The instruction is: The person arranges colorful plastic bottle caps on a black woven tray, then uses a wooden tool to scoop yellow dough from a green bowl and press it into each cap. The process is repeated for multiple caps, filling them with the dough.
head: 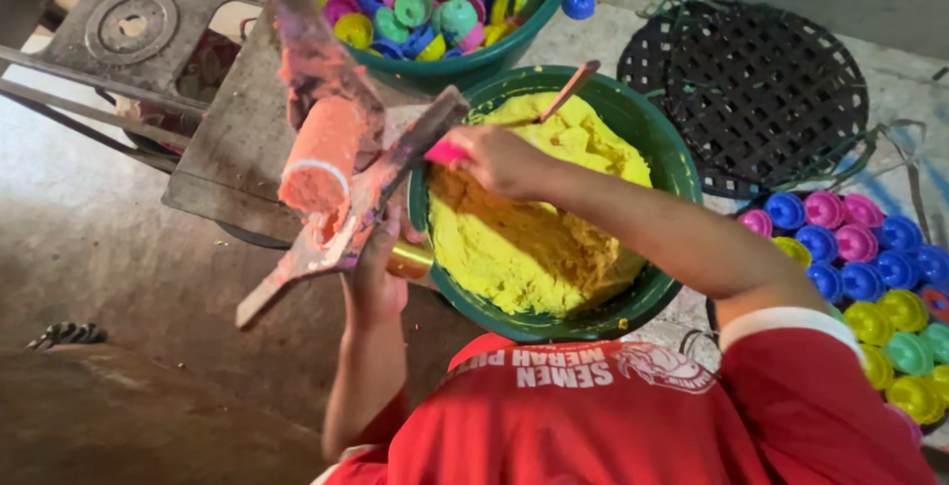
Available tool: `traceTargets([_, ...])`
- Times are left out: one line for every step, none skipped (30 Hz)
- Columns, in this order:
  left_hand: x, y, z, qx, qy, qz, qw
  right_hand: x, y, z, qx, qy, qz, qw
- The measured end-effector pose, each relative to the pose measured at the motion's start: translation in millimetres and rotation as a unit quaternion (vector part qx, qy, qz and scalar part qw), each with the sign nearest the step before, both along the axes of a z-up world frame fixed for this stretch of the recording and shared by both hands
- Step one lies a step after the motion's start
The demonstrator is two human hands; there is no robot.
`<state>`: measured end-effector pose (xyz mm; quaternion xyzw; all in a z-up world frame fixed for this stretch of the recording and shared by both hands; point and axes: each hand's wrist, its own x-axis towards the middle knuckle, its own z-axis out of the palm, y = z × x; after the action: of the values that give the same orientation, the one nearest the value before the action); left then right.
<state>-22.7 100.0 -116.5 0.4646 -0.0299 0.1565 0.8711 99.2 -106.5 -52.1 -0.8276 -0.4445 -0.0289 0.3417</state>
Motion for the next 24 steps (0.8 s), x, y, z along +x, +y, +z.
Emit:
traceTargets([3.4, -1.5, -6.3, -0.005, -0.005, 0.005, 1.000, 3.3, -0.9, -3.6, -0.014, 0.029, 0.012, 0.999])
traceTargets([2.8, -1.3, -13.1, -0.011, -0.010, 0.010, 1.000, 5.2, -7.4, -4.1, -0.027, 0.058, 0.024, 0.998])
traceTargets([0.6, -1.2, -21.3, -0.018, -0.013, 0.015, 1.000, 4.8, -20.4, -2.2, -0.042, 0.089, 0.036, 0.995])
traceTargets([2.8, 2.9, -29.4, -0.013, 0.016, 0.032, 0.999, 3.3, -38.5, 1.3, 0.023, 0.139, 0.017, 0.990])
traceTargets([-0.4, 10.2, -38.8, -0.007, 0.053, 0.048, 0.997, -5.3, -61.2, 2.7, 0.088, 0.196, -0.003, 0.977])
traceTargets([-2.7, 16.0, -48.8, 0.000, 0.090, 0.064, 0.994, -14.0, -86.4, 5.4, 0.109, 0.146, -0.051, 0.982])
traceTargets([-1.6, 20.0, -57.7, -0.004, 0.086, 0.068, 0.994, -20.3, -112.7, 10.8, 0.130, 0.091, -0.100, 0.982])
traceTargets([-0.3, 22.2, -66.3, -0.007, 0.082, 0.073, 0.994, -26.5, -137.3, 16.0, 0.134, 0.089, -0.155, 0.975])
traceTargets([0.9, 24.1, -74.4, -0.009, 0.080, 0.078, 0.994, -32.8, -158.3, 18.8, 0.141, 0.027, -0.222, 0.964])
traceTargets([2.8, 23.2, -82.6, -0.001, 0.082, 0.088, 0.993, -38.1, -175.4, 19.2, 0.146, -0.036, -0.286, 0.946])
traceTargets([3.9, 20.1, -90.8, 0.006, 0.085, 0.099, 0.991, -44.0, -189.6, 17.3, 0.178, -0.045, -0.312, 0.932])
traceTargets([4.5, 16.3, -98.5, 0.013, 0.088, 0.110, 0.990, -49.3, -200.8, 13.0, 0.210, -0.055, -0.336, 0.917])
traceTargets([6.0, 12.9, -105.3, 0.008, 0.087, 0.092, 0.992, -49.8, -206.5, 5.9, 0.203, -0.062, -0.354, 0.911])
traceTargets([7.1, 9.1, -111.3, 0.002, 0.086, 0.074, 0.994, -47.5, -208.9, -3.7, 0.197, -0.068, -0.372, 0.905])
traceTargets([9.8, 5.2, -116.1, -0.004, 0.084, 0.056, 0.995, -44.9, -209.3, -12.8, 0.191, -0.076, -0.390, 0.898])
traceTargets([13.5, 2.4, -119.5, 0.026, 0.070, 0.064, 0.995, -41.9, -205.0, -22.9, 0.160, -0.087, -0.413, 0.892])
traceTargets([17.2, -1.5, -122.5, 0.054, 0.055, 0.073, 0.994, -38.7, -200.8, -29.4, 0.127, -0.098, -0.435, 0.886])
traceTargets([20.8, -4.1, -124.6, 0.081, 0.040, 0.082, 0.993, -36.5, -199.2, -31.3, 0.149, -0.053, -0.436, 0.886])
traceTargets([20.5, -6.1, -126.7, 0.096, 0.059, 0.088, 0.990, -31.3, -195.9, -30.1, 0.171, -0.006, -0.428, 0.887])
traceTargets([20.0, -8.2, -128.2, 0.111, 0.078, 0.093, 0.986, -27.0, -192.6, -24.6, 0.193, 0.040, -0.419, 0.886])
traceTargets([17.1, -3.5, -126.7, 0.131, 0.100, 0.100, 0.981, -27.9, -189.2, -16.1, 0.132, 0.006, -0.446, 0.885])
traceTargets([14.1, 1.4, -124.4, 0.143, 0.074, 0.104, 0.981, -31.0, -187.1, -2.1, 0.071, -0.029, -0.469, 0.880])
traceTargets([17.8, 2.7, -122.6, 0.150, 0.041, 0.110, 0.982, -35.4, -180.6, 14.2, 0.039, -0.211, -0.474, 0.854])
traceTargets([21.8, 4.8, -120.4, 0.157, 0.009, 0.116, 0.981, -41.8, -165.3, 25.8, 0.006, -0.385, -0.458, 0.801])
